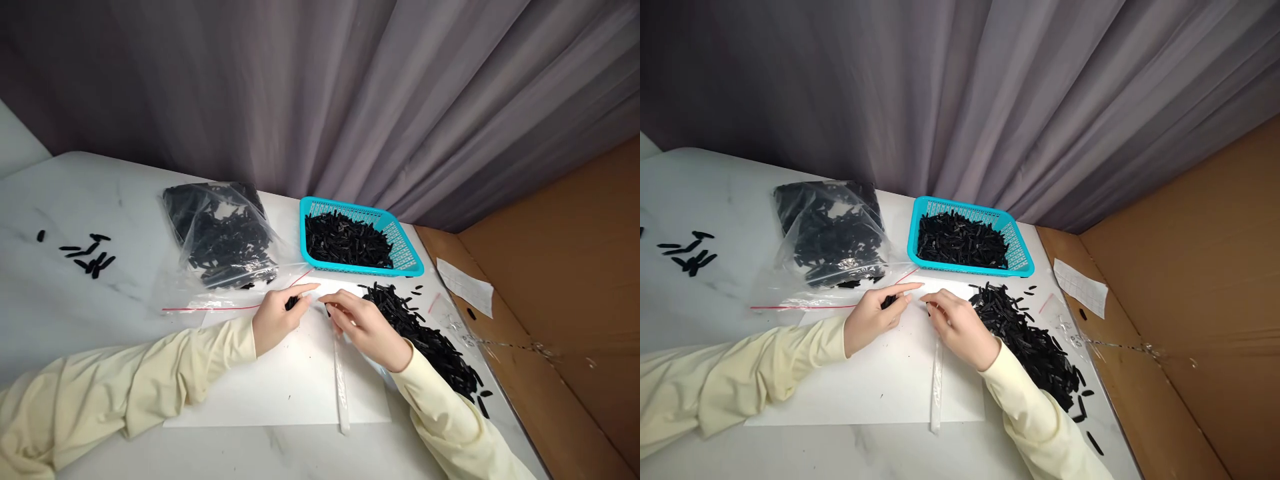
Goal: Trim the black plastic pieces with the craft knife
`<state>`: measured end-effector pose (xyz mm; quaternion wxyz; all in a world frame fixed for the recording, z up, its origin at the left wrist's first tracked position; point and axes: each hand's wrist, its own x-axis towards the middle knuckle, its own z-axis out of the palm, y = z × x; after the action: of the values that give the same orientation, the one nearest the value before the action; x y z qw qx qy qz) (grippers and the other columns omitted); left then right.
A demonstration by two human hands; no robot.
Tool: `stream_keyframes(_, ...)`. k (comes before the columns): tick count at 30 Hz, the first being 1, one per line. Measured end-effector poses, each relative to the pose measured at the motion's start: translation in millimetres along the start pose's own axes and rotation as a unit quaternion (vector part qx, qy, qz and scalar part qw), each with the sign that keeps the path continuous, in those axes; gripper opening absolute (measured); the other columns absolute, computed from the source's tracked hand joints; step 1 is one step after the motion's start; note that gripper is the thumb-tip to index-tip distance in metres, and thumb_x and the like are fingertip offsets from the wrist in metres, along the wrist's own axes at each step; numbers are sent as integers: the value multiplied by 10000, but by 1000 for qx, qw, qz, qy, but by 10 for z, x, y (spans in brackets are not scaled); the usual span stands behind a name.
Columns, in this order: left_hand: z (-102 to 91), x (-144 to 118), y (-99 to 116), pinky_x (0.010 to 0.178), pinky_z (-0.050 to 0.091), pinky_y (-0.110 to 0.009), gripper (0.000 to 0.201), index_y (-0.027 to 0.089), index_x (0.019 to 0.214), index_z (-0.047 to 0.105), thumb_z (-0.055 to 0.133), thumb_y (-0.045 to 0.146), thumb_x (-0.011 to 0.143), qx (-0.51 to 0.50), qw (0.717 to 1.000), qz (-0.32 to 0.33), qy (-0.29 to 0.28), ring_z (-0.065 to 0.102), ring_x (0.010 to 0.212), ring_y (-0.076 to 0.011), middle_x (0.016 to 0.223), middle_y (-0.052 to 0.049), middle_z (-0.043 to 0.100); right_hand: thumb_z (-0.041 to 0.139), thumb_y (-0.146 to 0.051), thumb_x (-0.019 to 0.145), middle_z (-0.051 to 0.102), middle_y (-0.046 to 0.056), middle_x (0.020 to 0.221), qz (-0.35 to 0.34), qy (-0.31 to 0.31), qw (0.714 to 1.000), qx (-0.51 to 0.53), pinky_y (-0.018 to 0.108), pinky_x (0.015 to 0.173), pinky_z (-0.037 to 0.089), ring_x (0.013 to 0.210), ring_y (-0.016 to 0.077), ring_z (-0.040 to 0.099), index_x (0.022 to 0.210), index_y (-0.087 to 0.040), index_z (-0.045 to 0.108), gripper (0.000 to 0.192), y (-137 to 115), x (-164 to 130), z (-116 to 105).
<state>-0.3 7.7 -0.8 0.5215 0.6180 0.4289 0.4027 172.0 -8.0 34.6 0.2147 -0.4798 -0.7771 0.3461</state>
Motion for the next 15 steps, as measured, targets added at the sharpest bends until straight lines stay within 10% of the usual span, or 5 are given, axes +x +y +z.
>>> stream_keyframes(6, 3, -80, 71, 429, 368, -204, 325, 147, 1093, 637, 468, 244, 833, 83, 996, 17, -32, 439, 424, -91, 487, 42, 530, 639, -262, 764, 629, 12, 683, 99, 94, 873, 469, 261, 534, 464, 556, 118, 579, 853, -166, 551, 158, 110, -172, 118)
stream_keyframes(15, 17, -129, 36, 792, 530, -257, 287, 157, 1075, 653, 527, 218, 825, 108, 987, 100, -68, 657, 891, -193, 1004, -51, 694, 682, -232, 727, 668, 8, 664, 102, 137, 813, 556, 256, 559, 497, 589, 135, 634, 799, -169, 572, 146, 154, -191, 322)
